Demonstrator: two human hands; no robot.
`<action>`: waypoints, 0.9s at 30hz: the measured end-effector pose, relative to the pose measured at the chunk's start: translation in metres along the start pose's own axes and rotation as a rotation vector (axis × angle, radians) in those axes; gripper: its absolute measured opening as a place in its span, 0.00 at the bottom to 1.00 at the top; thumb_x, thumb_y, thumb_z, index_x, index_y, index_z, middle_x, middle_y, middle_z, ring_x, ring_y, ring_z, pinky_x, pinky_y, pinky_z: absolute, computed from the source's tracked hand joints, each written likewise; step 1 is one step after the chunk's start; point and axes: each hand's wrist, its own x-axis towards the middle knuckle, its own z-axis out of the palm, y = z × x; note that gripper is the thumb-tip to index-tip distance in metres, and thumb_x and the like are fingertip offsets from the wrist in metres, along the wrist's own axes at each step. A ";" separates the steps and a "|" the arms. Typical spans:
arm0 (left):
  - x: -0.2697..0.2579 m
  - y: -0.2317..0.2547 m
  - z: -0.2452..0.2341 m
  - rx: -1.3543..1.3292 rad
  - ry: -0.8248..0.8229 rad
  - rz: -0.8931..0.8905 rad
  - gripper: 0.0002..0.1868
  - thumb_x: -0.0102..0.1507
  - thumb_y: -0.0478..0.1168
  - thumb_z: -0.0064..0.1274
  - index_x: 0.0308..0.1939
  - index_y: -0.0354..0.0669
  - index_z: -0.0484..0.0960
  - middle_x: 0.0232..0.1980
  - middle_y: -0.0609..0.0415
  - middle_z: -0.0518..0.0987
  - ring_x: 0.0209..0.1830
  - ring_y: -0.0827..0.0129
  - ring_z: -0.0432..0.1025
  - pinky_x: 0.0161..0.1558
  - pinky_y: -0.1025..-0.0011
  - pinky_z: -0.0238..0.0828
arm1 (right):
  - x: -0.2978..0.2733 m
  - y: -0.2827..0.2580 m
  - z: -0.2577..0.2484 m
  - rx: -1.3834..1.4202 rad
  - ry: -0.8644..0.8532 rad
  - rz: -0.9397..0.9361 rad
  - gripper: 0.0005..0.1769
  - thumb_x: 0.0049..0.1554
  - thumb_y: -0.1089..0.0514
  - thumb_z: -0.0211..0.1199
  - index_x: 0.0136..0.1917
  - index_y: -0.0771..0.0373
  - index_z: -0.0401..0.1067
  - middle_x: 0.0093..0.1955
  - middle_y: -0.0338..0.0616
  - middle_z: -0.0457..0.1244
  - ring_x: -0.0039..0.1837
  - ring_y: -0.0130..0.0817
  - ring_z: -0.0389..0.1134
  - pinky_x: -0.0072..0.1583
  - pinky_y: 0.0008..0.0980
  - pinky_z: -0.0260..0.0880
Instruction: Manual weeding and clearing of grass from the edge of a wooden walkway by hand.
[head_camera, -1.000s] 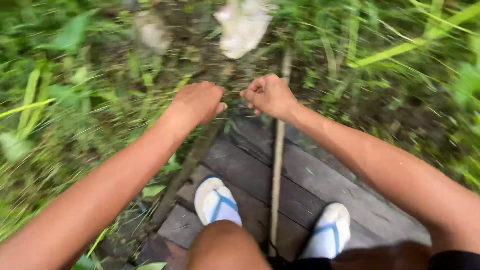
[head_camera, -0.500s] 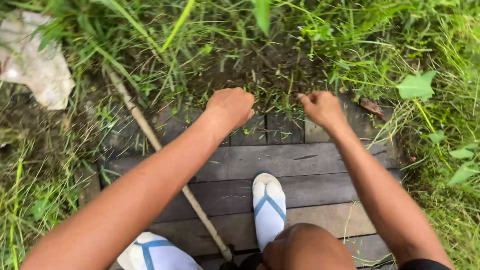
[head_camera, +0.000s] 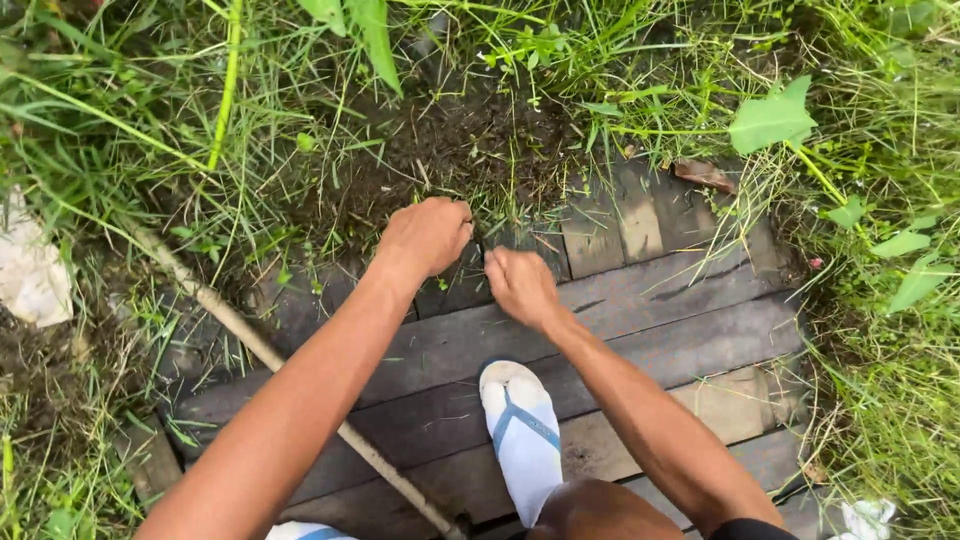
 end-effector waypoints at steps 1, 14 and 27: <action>0.002 -0.001 0.001 0.008 -0.007 0.006 0.16 0.69 0.44 0.45 0.53 0.41 0.84 0.48 0.41 0.83 0.47 0.44 0.80 0.46 0.46 0.79 | -0.007 -0.001 -0.002 0.005 0.007 0.008 0.21 0.64 0.48 0.52 0.34 0.62 0.66 0.29 0.57 0.64 0.39 0.60 0.69 0.40 0.52 0.67; -0.001 0.004 -0.008 -0.058 0.093 -0.003 0.13 0.69 0.43 0.43 0.39 0.46 0.84 0.36 0.48 0.80 0.38 0.50 0.80 0.42 0.52 0.77 | 0.089 0.004 -0.035 -0.126 0.012 0.438 0.20 0.64 0.40 0.53 0.45 0.58 0.71 0.43 0.55 0.70 0.51 0.57 0.74 0.50 0.54 0.74; 0.011 0.008 0.005 -0.093 0.077 0.059 0.14 0.69 0.38 0.42 0.43 0.42 0.85 0.39 0.45 0.82 0.40 0.46 0.79 0.44 0.51 0.77 | 0.031 0.062 -0.091 -0.235 0.228 0.494 0.15 0.63 0.48 0.56 0.45 0.62 0.72 0.42 0.62 0.68 0.51 0.63 0.73 0.51 0.61 0.72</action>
